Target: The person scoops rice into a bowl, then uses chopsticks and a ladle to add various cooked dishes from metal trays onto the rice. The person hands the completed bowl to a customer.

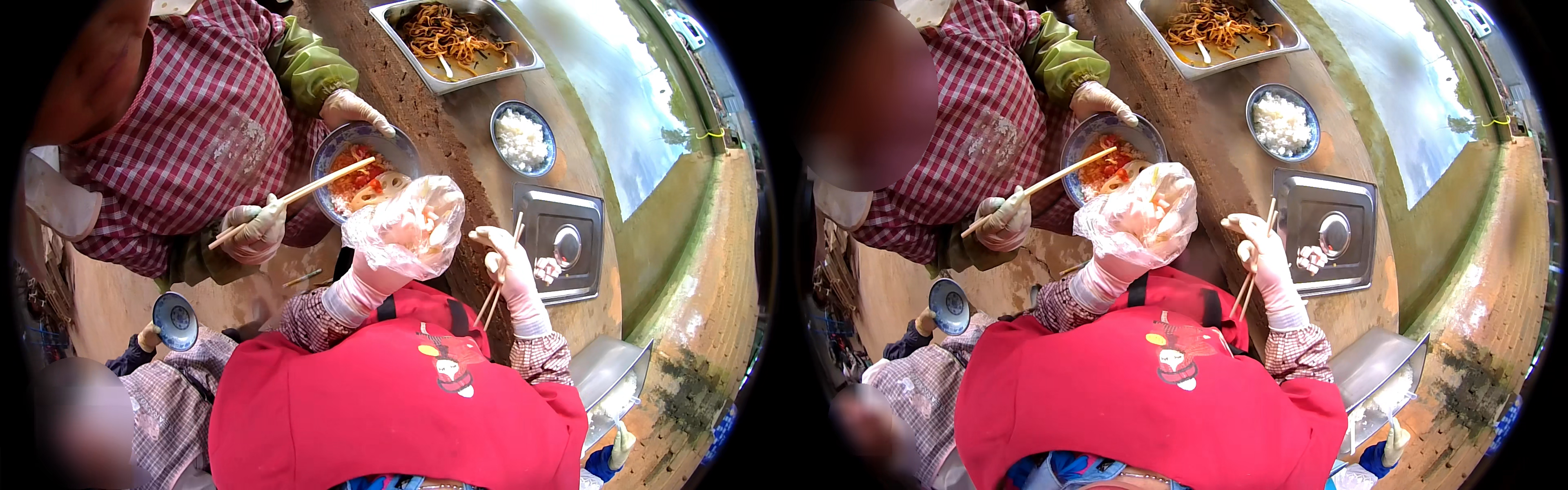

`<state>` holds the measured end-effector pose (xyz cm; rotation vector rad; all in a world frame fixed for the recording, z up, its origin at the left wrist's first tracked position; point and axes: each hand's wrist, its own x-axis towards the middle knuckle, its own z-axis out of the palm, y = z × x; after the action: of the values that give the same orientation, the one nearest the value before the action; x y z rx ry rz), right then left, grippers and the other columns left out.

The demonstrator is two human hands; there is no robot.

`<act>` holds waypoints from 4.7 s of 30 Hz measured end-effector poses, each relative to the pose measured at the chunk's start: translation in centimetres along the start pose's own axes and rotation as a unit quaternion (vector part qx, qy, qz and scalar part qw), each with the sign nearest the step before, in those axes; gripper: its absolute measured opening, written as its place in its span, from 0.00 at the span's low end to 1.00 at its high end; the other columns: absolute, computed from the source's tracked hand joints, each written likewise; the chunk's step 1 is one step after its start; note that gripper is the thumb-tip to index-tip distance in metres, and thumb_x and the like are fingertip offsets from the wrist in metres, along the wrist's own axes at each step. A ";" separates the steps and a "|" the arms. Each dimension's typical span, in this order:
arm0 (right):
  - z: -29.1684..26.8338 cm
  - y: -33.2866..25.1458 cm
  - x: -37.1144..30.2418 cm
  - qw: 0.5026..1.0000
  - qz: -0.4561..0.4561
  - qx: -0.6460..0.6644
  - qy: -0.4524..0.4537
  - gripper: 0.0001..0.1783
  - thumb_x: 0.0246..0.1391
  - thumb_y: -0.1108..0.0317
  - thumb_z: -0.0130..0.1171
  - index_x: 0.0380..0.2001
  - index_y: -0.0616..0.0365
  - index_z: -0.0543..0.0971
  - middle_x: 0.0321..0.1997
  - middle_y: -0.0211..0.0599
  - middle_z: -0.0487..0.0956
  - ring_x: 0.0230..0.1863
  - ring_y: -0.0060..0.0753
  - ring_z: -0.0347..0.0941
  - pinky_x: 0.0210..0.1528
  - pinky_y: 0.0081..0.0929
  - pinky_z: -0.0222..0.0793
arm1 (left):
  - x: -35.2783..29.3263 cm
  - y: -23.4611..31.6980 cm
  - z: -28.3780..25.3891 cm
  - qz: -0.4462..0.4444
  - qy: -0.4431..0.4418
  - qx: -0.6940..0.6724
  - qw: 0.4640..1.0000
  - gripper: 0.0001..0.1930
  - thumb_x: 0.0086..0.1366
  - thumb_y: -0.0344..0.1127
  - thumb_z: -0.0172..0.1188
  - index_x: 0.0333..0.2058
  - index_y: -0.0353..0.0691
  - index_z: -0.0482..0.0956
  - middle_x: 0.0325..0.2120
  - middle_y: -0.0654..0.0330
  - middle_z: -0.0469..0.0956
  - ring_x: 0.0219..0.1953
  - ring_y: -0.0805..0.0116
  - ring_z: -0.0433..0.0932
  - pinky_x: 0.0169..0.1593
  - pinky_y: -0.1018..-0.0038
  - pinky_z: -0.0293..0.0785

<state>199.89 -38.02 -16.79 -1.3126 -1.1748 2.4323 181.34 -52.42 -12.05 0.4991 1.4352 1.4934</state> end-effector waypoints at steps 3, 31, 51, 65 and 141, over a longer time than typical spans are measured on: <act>1.2 -2.4 -2.5 0.981 -0.091 -0.171 0.022 0.13 0.58 0.69 0.56 0.46 0.60 0.76 0.34 0.30 0.80 0.19 0.06 0.61 0.20 0.08 0.54 | -0.8 1.4 -0.2 0.046 -0.005 -0.075 0.996 0.27 0.66 0.41 0.48 0.61 0.37 0.59 0.61 0.57 0.63 0.62 0.63 0.63 0.62 0.67 0.60; 9.0 -9.3 -4.6 0.736 -0.497 -0.390 -0.246 0.18 0.40 0.77 0.65 0.39 0.58 0.78 0.20 0.33 0.75 0.20 0.35 0.73 0.21 0.27 0.68 | -6.1 1.2 -2.1 -0.133 -0.030 -0.556 0.820 0.22 0.69 0.32 0.45 0.59 0.30 0.58 0.55 0.44 0.66 0.58 0.52 0.68 0.63 0.57 0.62; 8.9 -10.1 -2.3 0.781 -0.433 -0.417 -0.168 0.10 0.46 0.80 0.61 0.36 0.62 0.80 0.20 0.38 0.75 0.20 0.34 0.74 0.22 0.25 0.67 | -5.0 4.0 -2.0 -0.168 0.030 -0.627 0.760 0.20 0.71 0.35 0.43 0.57 0.30 0.62 0.46 0.55 0.72 0.39 0.69 0.72 0.45 0.73 0.73; 6.5 -12.5 -3.2 0.777 -0.426 -0.429 -0.177 0.10 0.46 0.81 0.62 0.35 0.63 0.79 0.19 0.38 0.74 0.19 0.33 0.72 0.21 0.25 0.66 | -5.6 5.2 1.5 -0.098 0.066 -0.368 0.922 0.14 0.68 0.31 0.48 0.50 0.33 0.68 0.29 0.61 0.73 0.29 0.76 0.72 0.33 0.78 0.70; -11.5 -23.3 8.3 0.933 -0.238 -0.240 0.123 0.10 0.53 0.61 0.60 0.30 0.56 0.82 0.14 0.21 0.71 0.15 0.12 0.58 0.17 0.15 0.49 | 24.9 9.3 10.8 0.541 -0.101 0.381 0.743 0.06 0.50 0.21 0.59 0.27 0.37 0.73 0.33 0.57 0.75 0.41 0.58 0.72 0.48 0.66 0.68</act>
<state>198.24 -11.77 -9.72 -1.2010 -1.8255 1.6510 175.81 -24.39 -9.09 2.2420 1.5966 1.4758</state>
